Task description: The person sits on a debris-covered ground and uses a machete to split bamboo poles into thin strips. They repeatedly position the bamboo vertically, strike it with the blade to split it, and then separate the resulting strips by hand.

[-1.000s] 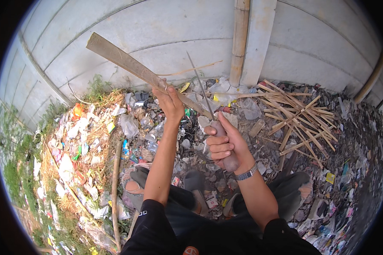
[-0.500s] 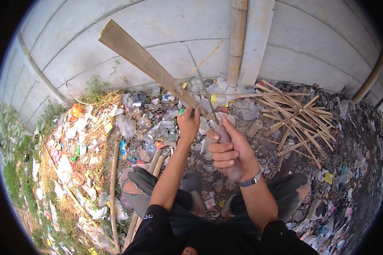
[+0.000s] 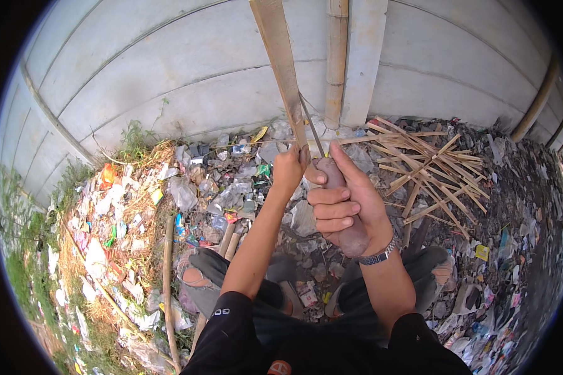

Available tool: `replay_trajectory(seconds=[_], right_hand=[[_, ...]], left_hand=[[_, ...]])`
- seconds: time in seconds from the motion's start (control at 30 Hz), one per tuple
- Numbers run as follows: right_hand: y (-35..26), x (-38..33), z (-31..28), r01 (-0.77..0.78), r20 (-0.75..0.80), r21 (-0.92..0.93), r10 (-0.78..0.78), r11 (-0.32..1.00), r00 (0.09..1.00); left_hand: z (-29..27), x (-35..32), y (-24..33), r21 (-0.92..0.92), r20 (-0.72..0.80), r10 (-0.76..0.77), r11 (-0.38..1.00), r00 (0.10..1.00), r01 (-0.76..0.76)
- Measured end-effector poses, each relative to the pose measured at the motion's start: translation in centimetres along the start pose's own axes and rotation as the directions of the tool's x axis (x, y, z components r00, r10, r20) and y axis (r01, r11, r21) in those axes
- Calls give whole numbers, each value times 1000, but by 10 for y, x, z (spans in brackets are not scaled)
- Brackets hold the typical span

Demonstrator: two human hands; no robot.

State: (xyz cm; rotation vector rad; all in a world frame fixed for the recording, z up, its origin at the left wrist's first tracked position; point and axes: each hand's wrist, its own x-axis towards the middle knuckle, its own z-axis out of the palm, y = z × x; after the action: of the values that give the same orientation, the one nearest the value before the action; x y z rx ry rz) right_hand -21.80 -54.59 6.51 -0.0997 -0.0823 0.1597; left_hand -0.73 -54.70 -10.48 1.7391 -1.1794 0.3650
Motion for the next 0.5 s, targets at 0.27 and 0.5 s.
replay_trajectory(seconds=[0.27,0.5], right_hand=[[-30,24,33,78,215,101,-98,992,972],[-56,-6,-88,119,-92,166,-105,979,990]], left_hand=[[40,48,-49,-151,44,90,985,995,-82],[43,52,11,-4,132,-76,997,988,77]])
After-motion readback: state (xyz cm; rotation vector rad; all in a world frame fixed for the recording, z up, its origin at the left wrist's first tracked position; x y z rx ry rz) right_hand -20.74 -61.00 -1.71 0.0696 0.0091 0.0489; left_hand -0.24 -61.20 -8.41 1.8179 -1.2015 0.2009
